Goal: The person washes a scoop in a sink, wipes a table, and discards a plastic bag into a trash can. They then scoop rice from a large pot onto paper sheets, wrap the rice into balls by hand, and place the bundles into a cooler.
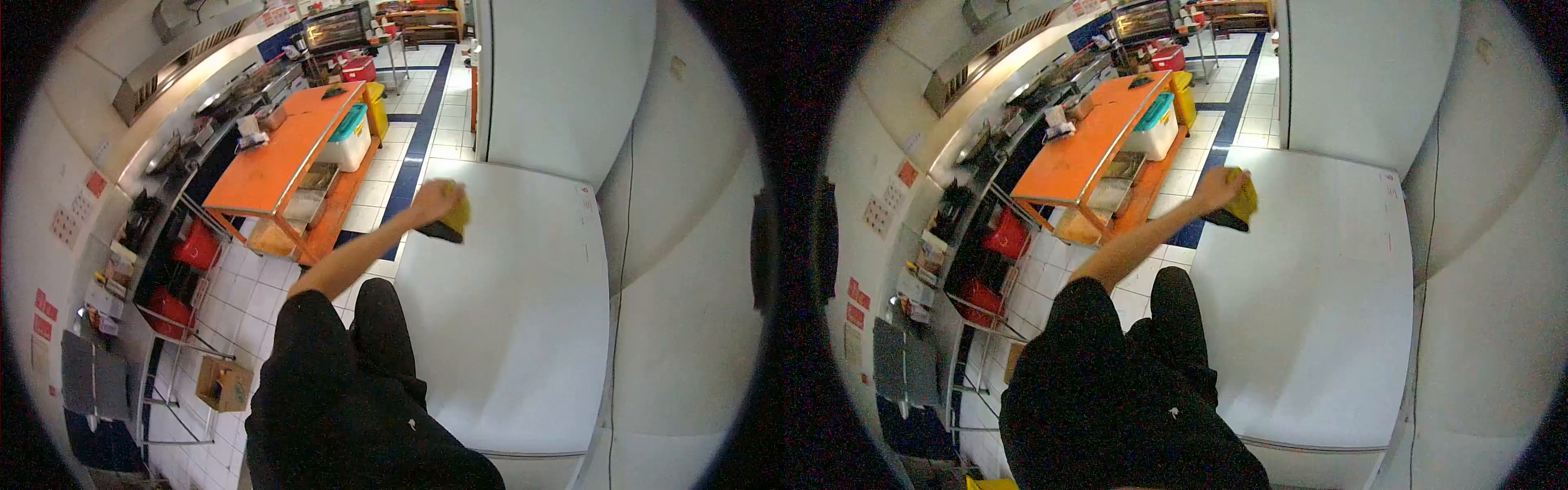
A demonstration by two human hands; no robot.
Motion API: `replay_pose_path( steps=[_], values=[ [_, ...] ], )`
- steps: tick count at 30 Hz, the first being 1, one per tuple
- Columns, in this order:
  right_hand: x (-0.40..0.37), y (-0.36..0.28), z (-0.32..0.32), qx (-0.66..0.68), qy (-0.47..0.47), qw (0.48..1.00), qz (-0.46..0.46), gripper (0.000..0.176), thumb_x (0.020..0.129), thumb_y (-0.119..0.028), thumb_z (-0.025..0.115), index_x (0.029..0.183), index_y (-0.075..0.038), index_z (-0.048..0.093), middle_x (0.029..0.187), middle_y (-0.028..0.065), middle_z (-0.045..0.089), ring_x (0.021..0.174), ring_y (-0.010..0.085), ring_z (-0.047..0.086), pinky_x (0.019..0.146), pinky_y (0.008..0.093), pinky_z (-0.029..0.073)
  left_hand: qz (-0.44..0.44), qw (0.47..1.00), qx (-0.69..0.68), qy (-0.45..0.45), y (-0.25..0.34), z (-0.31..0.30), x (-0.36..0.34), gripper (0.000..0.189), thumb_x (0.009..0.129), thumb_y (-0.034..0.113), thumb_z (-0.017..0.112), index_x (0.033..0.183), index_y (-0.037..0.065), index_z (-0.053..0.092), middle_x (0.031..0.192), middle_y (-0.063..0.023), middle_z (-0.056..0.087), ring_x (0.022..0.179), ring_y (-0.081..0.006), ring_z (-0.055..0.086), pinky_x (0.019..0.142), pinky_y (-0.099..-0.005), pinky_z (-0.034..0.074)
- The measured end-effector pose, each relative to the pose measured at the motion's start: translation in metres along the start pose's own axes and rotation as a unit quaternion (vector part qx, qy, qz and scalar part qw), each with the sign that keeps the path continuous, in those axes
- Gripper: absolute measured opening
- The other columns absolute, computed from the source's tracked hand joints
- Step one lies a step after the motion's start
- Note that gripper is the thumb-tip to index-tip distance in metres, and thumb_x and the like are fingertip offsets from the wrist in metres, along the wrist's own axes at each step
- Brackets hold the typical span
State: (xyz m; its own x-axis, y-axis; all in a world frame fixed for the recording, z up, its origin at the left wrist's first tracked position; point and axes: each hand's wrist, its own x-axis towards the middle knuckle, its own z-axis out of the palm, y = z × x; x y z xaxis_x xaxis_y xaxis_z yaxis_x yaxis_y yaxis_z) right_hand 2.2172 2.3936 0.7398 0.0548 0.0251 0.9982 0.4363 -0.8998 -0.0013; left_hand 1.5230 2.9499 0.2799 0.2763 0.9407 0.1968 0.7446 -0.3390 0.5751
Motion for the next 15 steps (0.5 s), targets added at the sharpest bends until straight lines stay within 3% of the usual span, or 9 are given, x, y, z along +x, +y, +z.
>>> replay_pose_path(
  steps=[2, 4, 7, 9, 10, 11, 12, 14, 15],
  values=[
    [-0.052, -0.018, -0.041, 0.043, 0.070, 0.995, 0.058, 0.042, 0.098, -0.032, 0.052, 0.123, 0.001, 0.054, 0.119, 0.0202, 0.058, 0.107, 0.0344, 0.057, 0.090, 0.0440, 0.048, -0.005, 0.985, -0.172, 0.016, 0.000, 0.024, -0.042, 0.061, 0.093, 0.057, 0.042, 0.090, 0.002, 0.067, 0.086, -0.0233, 0.067, 0.085, -0.0403, 0.065, 0.080, -0.0489, 0.049],
    [-0.124, -0.055, -0.066, 0.131, 0.107, 0.980, 0.105, 0.045, 0.098, -0.033, 0.052, 0.125, 0.002, 0.052, 0.121, 0.0216, 0.056, 0.108, 0.0353, 0.056, 0.091, 0.0451, 0.047, -0.057, 0.981, -0.182, 0.031, 0.018, 0.019, -0.093, 0.055, 0.095, 0.052, 0.043, 0.090, 0.003, 0.066, 0.083, -0.0212, 0.067, 0.080, -0.0389, 0.066, 0.077, -0.0489, 0.050],
    [-0.310, -0.153, -0.042, 0.365, -0.040, 0.926, 0.087, 0.044, 0.097, -0.035, 0.045, 0.118, 0.002, 0.057, 0.114, 0.0199, 0.059, 0.103, 0.0333, 0.058, 0.092, 0.0452, 0.045, -0.079, 0.960, -0.255, 0.086, 0.013, 0.022, -0.152, 0.053, 0.099, 0.046, 0.039, 0.092, 0.000, 0.063, 0.082, -0.0242, 0.065, 0.082, -0.0415, 0.063, 0.076, -0.0479, 0.048],
    [-0.465, -0.260, -0.028, 0.571, -0.273, 0.771, 0.078, 0.045, 0.096, -0.035, 0.039, 0.111, 0.000, 0.062, 0.106, 0.0175, 0.063, 0.097, 0.0309, 0.060, 0.093, 0.0447, 0.044, -0.130, 0.938, -0.307, 0.091, 0.003, -0.001, -0.178, 0.046, 0.101, 0.039, 0.037, 0.099, 0.000, 0.061, 0.084, -0.0248, 0.063, 0.084, -0.0430, 0.062, 0.078, -0.0475, 0.048],
    [-0.512, -0.341, -0.050, 0.637, -0.367, 0.664, 0.138, 0.037, 0.092, -0.024, 0.044, 0.106, 0.002, 0.065, 0.109, 0.0168, 0.065, 0.100, 0.0276, 0.061, 0.093, 0.0421, 0.047, -0.142, 0.935, -0.307, 0.107, -0.007, -0.013, -0.189, 0.046, 0.101, 0.039, 0.037, 0.099, 0.000, 0.061, 0.084, -0.0248, 0.063, 0.084, -0.0430, 0.062, 0.078, -0.0475, 0.048],
    [-0.497, -0.427, -0.169, 0.631, -0.482, 0.606, 0.044, 0.036, 0.089, -0.022, 0.046, 0.107, 0.002, 0.066, 0.109, 0.0161, 0.066, 0.105, 0.0271, 0.060, 0.093, 0.0406, 0.047, -0.150, 0.926, -0.322, 0.129, -0.019, -0.025, -0.197, 0.040, 0.101, 0.035, 0.039, 0.102, 0.000, 0.060, 0.086, -0.0238, 0.063, 0.085, -0.0405, 0.063, 0.079, -0.0457, 0.048],
    [-0.523, -0.493, -0.238, 0.699, -0.490, 0.514, 0.080, 0.038, 0.090, -0.022, 0.045, 0.114, 0.000, 0.065, 0.117, 0.0150, 0.063, 0.112, 0.0246, 0.057, 0.095, 0.0385, 0.047, -0.155, 0.918, -0.333, 0.150, -0.030, -0.030, -0.204, 0.035, 0.101, 0.030, 0.041, 0.105, 0.001, 0.059, 0.087, -0.0227, 0.064, 0.085, -0.0379, 0.063, 0.079, -0.0439, 0.048],
    [-0.499, -0.581, -0.390, 0.726, -0.629, 0.231, 0.152, 0.047, 0.092, -0.030, 0.044, 0.124, 0.001, 0.058, 0.133, 0.0160, 0.054, 0.127, 0.0272, 0.048, 0.101, 0.0411, 0.041, -0.133, 0.909, -0.349, 0.183, -0.053, -0.056, -0.230, 0.031, 0.100, 0.026, 0.044, 0.105, 0.000, 0.059, 0.089, -0.0209, 0.064, 0.086, -0.0340, 0.064, 0.080, -0.0415, 0.048],
    [-0.523, -0.609, -0.424, 0.775, -0.595, 0.212, 0.016, 0.052, 0.098, -0.035, 0.042, 0.134, 0.002, 0.048, 0.138, 0.0174, 0.049, 0.129, 0.0280, 0.044, 0.105, 0.0412, 0.037, -0.109, 0.902, -0.368, 0.195, -0.064, -0.069, -0.247, 0.027, 0.100, 0.023, 0.046, 0.105, 0.000, 0.059, 0.091, -0.0190, 0.065, 0.086, -0.0301, 0.064, 0.082, -0.0391, 0.047]
  ],
)
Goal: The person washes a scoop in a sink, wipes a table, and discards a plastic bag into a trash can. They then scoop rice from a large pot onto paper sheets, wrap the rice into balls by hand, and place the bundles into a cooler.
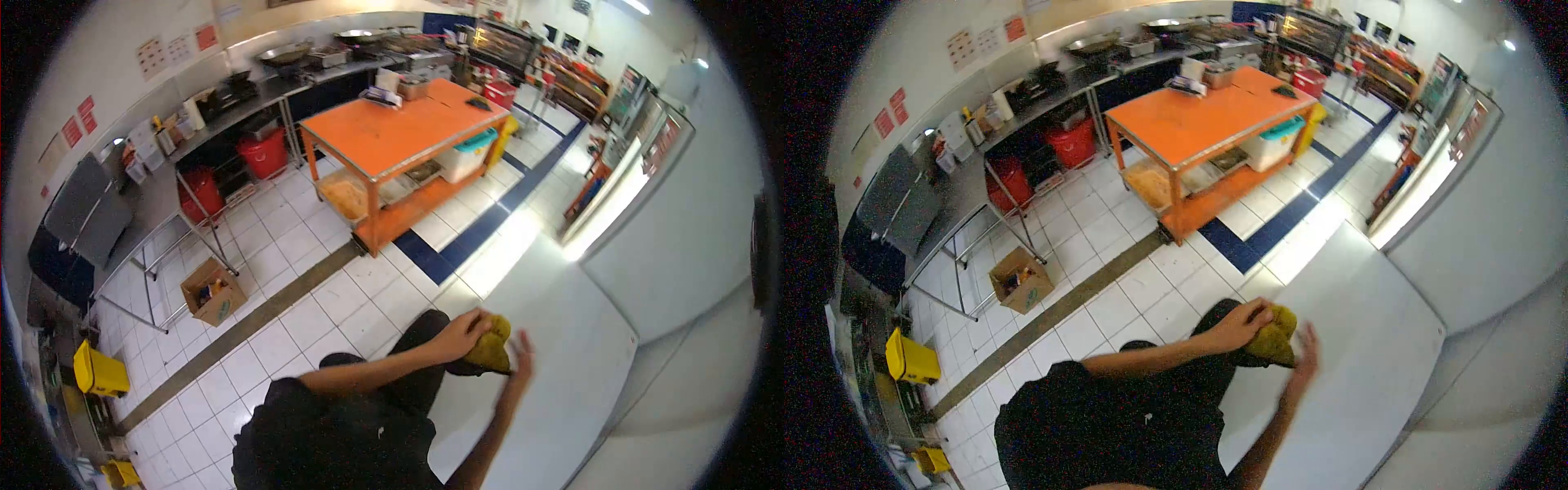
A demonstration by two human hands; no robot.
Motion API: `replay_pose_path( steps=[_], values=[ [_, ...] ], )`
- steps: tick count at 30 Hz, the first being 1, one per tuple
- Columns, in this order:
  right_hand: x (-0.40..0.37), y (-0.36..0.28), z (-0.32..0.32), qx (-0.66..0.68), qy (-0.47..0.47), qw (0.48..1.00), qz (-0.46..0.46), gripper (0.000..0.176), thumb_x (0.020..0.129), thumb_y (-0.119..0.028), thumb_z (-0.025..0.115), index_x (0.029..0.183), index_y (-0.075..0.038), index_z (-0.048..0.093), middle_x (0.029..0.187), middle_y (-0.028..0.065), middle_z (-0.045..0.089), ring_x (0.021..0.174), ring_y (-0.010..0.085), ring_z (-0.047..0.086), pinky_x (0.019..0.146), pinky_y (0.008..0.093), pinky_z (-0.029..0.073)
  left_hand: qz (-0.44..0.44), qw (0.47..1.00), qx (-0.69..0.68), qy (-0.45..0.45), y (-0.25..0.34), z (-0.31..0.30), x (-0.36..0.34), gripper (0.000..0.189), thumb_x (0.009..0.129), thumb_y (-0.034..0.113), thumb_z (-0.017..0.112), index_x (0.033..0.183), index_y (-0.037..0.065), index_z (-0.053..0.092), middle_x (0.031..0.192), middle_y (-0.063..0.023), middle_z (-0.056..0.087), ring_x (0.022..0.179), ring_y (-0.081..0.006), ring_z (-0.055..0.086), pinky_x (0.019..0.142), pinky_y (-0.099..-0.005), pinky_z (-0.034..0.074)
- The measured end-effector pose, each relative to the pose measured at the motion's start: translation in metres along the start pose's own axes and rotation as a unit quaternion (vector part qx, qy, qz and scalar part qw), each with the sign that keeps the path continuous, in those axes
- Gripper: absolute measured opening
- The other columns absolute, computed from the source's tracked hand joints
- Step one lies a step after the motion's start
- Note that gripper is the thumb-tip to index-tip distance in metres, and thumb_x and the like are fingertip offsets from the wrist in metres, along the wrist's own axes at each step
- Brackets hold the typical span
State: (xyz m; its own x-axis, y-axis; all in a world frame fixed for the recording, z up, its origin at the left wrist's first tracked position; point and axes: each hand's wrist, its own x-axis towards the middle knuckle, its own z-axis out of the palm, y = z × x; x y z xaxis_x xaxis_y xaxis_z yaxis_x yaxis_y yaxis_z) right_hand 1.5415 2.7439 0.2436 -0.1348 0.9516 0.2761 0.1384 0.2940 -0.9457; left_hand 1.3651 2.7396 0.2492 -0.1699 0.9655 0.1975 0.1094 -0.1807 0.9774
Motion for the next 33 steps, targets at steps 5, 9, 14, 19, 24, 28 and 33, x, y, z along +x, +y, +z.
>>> replay_pose_path(
  steps=[5, 9, 14, 19, 24, 28, 33],
  values=[
    [-0.033, -0.037, 0.194, 0.155, -0.185, 0.963, 0.119, 0.057, 0.102, -0.038, 0.039, 0.143, 0.000, 0.031, 0.142, 0.0193, 0.040, 0.132, 0.0292, 0.039, 0.108, 0.0393, 0.033, -0.101, 0.978, -0.012, 0.183, -0.022, -0.126, -0.045, 0.032, 0.101, 0.027, 0.046, 0.094, -0.001, 0.059, 0.079, -0.0119, 0.061, 0.073, -0.0167, 0.056, 0.069, -0.0334, 0.047],
    [-0.059, -0.074, 0.319, 0.144, -0.334, 0.925, 0.111, 0.061, 0.102, -0.040, 0.042, 0.146, -0.002, 0.025, 0.143, 0.0214, 0.037, 0.132, 0.0314, 0.039, 0.108, 0.0408, 0.033, -0.272, 0.910, -0.137, 0.283, -0.071, -0.239, -0.085, 0.046, 0.104, 0.041, 0.036, 0.097, 0.003, 0.060, 0.081, -0.0052, 0.058, 0.074, -0.0134, 0.050, 0.072, -0.0296, 0.047],
    [-0.118, -0.062, 0.476, 0.253, -0.374, 0.843, 0.293, 0.053, 0.101, -0.036, 0.044, 0.139, 0.001, 0.037, 0.133, 0.0132, 0.049, 0.122, 0.0235, 0.047, 0.104, 0.0357, 0.038, -0.090, 0.849, -0.211, 0.476, -0.073, -0.369, -0.151, 0.060, 0.102, 0.050, 0.030, 0.128, -0.002, 0.048, 0.115, -0.0137, 0.057, 0.103, -0.0206, 0.052, 0.095, -0.0340, 0.040],
    [-0.096, -0.044, 0.596, 0.338, -0.575, 0.678, 0.307, 0.043, 0.096, -0.038, 0.051, 0.120, -0.003, 0.056, 0.103, 0.0098, 0.064, 0.090, 0.0233, 0.063, 0.082, 0.0361, 0.052, -0.023, 0.844, 0.243, 0.478, -0.095, -0.407, -0.216, 0.060, 0.103, 0.034, 0.034, 0.151, 0.004, 0.015, 0.155, -0.0205, 0.019, 0.141, -0.0342, 0.023, 0.117, -0.0441, 0.011],
    [-0.092, -0.130, 0.719, 0.263, -0.540, 0.779, 0.182, 0.049, 0.098, -0.037, 0.052, 0.122, 0.005, 0.055, 0.117, 0.0164, 0.060, 0.102, 0.0255, 0.059, 0.086, 0.0373, 0.050, -0.096, 0.895, 0.069, 0.429, -0.061, -0.465, -0.270, 0.049, 0.100, 0.029, 0.043, 0.141, 0.003, 0.039, 0.142, -0.0157, 0.045, 0.129, -0.0319, 0.045, 0.110, -0.0441, 0.033],
    [-0.162, -0.125, 0.790, 0.064, -0.805, 0.590, -0.014, 0.040, 0.096, -0.029, 0.054, 0.117, 0.004, 0.059, 0.106, 0.0163, 0.065, 0.101, 0.0237, 0.059, 0.087, 0.0356, 0.049, -0.344, 0.831, 0.205, 0.386, -0.116, -0.565, -0.325, 0.042, 0.094, 0.032, 0.050, 0.127, 0.006, 0.054, 0.123, -0.0183, 0.059, 0.116, -0.0321, 0.055, 0.102, -0.0429, 0.040],
    [-0.284, -0.061, 0.906, 0.052, -0.860, 0.480, -0.166, 0.035, 0.094, -0.028, 0.053, 0.107, 0.003, 0.064, 0.102, 0.0175, 0.067, 0.095, 0.0330, 0.064, 0.085, 0.0422, 0.050, -0.470, 0.816, 0.226, 0.249, -0.104, -0.681, -0.386, 0.040, 0.092, 0.030, 0.052, 0.123, 0.006, 0.056, 0.123, -0.0200, 0.057, 0.116, -0.0340, 0.053, 0.098, -0.0456, 0.042]
  ],
)
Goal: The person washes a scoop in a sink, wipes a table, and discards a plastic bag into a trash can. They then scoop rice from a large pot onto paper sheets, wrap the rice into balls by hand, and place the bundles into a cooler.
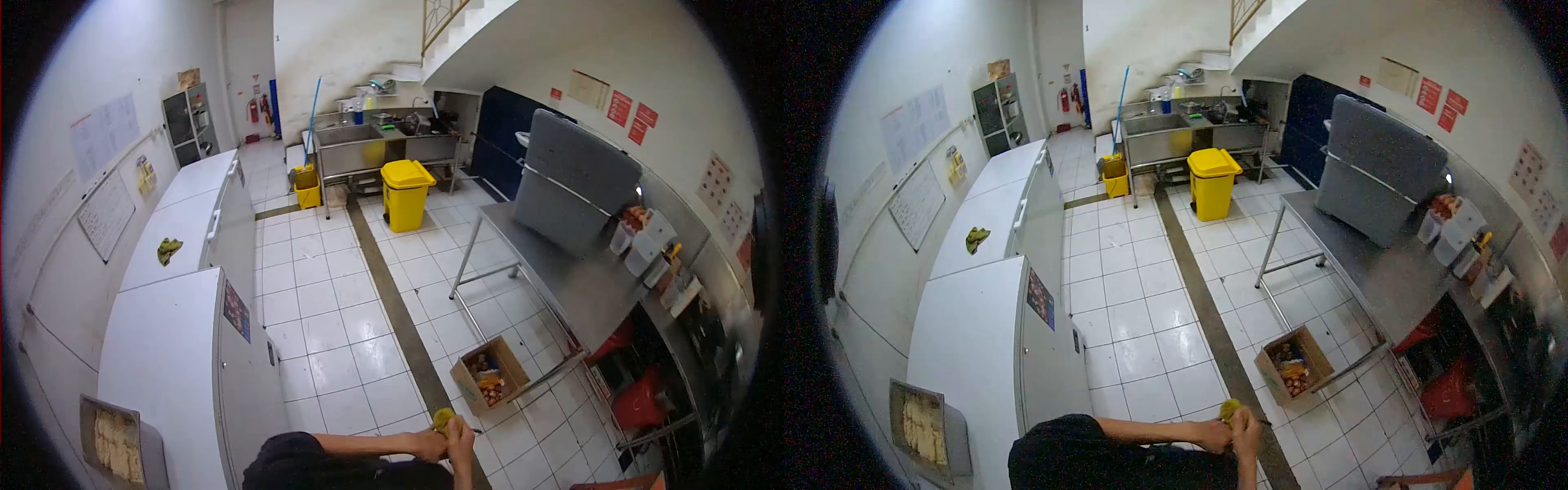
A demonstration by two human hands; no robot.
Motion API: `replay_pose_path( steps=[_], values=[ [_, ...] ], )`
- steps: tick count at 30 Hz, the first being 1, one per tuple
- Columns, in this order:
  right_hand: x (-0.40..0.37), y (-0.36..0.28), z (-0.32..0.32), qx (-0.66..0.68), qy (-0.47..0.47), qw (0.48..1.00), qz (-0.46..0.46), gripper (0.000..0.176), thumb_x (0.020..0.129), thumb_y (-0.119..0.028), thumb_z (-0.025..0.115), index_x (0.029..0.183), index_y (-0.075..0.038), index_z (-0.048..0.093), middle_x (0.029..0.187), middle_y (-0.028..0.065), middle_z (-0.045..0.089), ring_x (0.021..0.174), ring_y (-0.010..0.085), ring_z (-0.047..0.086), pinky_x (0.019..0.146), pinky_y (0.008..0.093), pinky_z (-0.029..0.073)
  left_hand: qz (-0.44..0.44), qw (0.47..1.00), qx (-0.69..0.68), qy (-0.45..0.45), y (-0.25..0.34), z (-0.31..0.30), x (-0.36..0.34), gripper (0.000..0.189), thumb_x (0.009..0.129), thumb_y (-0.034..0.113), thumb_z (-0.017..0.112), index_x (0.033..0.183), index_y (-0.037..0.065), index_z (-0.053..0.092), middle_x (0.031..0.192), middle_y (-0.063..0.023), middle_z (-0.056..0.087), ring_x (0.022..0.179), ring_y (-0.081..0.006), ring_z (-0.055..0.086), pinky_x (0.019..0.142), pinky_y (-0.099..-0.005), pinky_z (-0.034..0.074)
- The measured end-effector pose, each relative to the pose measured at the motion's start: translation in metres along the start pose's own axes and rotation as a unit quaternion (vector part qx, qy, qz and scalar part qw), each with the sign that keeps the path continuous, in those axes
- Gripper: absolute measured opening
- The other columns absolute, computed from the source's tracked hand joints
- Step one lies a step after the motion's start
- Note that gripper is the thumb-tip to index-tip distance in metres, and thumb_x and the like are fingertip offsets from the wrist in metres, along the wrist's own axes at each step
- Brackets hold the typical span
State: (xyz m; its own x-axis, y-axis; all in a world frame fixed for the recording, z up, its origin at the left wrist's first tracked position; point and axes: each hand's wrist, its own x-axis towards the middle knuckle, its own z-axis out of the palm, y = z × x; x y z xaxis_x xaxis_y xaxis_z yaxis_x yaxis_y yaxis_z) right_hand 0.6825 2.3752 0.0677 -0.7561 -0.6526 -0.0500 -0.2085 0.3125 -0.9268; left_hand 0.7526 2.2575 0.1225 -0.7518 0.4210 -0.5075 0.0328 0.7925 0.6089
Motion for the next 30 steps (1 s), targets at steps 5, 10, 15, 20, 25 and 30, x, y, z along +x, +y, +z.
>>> replay_pose_path(
  steps=[5, 10, 15, 20, 25, 30],
  values=[
    [0.177, 0.017, 0.016, 0.222, -0.025, 0.955, 0.195, 0.041, 0.097, -0.032, 0.046, 0.102, 0.005, 0.064, 0.097, 0.0130, 0.068, 0.080, 0.0264, 0.069, 0.072, 0.0362, 0.057, -0.012, 0.912, -0.181, 0.369, -0.066, -0.055, -0.018, 0.042, 0.095, 0.031, 0.051, 0.129, 0.006, 0.052, 0.130, -0.0223, 0.051, 0.123, -0.0358, 0.049, 0.102, -0.0468, 0.039],
    [0.289, -0.099, 0.094, 0.423, -0.287, 0.823, 0.247, 0.058, 0.100, -0.047, 0.039, 0.136, -0.001, 0.045, 0.129, 0.0116, 0.053, 0.120, 0.0232, 0.049, 0.105, 0.0400, 0.036, -0.145, 0.719, -0.129, 0.667, -0.176, -0.143, -0.025, 0.039, 0.093, 0.018, 0.054, 0.131, 0.006, 0.050, 0.129, -0.0232, 0.051, 0.124, -0.0381, 0.047, 0.105, -0.0454, 0.037],
    [0.434, -0.138, 0.155, 0.398, -0.390, 0.772, 0.306, 0.063, 0.099, -0.051, 0.039, 0.136, 0.000, 0.044, 0.139, 0.0156, 0.046, 0.128, 0.0237, 0.045, 0.105, 0.0415, 0.038, -0.172, 0.456, -0.319, 0.813, -0.318, -0.240, -0.061, 0.019, 0.085, -0.004, 0.049, 0.100, 0.001, 0.060, 0.092, -0.0187, 0.065, 0.082, -0.0285, 0.065, 0.072, -0.0377, 0.051],
    [0.548, -0.160, 0.178, 0.277, -0.265, 0.904, 0.187, 0.059, 0.098, -0.050, 0.045, 0.140, -0.008, 0.039, 0.143, 0.0146, 0.041, 0.132, 0.0238, 0.040, 0.099, 0.0420, 0.042, -0.236, 0.602, -0.287, 0.707, -0.442, -0.363, -0.040, 0.025, 0.094, 0.020, 0.049, 0.083, 0.001, 0.061, 0.064, -0.0176, 0.059, 0.057, -0.0324, 0.061, 0.055, -0.0399, 0.046],
    [0.677, -0.127, 0.217, 0.440, 0.055, 0.878, 0.179, 0.060, 0.092, -0.051, 0.056, 0.136, -0.012, 0.043, 0.133, 0.0091, 0.047, 0.124, 0.0220, 0.046, 0.100, 0.0389, 0.042, -0.018, 0.795, -0.377, 0.475, -0.534, -0.500, 0.070, 0.053, 0.102, 0.041, 0.029, 0.125, 0.002, 0.056, 0.115, -0.0222, 0.062, 0.113, -0.0305, 0.056, 0.100, -0.0413, 0.038],
    [0.822, 0.044, 0.141, 0.584, 0.289, 0.720, 0.239, 0.038, 0.087, -0.038, 0.064, 0.109, -0.008, 0.059, 0.089, 0.0048, 0.061, 0.074, 0.0201, 0.058, 0.068, 0.0344, 0.049, 0.001, 0.909, -0.234, 0.344, -0.625, -0.614, 0.120, 0.058, 0.100, 0.043, 0.043, 0.145, 0.008, 0.035, 0.135, -0.0228, 0.051, 0.125, -0.0326, 0.049, 0.105, -0.0397, 0.036]
  ],
)
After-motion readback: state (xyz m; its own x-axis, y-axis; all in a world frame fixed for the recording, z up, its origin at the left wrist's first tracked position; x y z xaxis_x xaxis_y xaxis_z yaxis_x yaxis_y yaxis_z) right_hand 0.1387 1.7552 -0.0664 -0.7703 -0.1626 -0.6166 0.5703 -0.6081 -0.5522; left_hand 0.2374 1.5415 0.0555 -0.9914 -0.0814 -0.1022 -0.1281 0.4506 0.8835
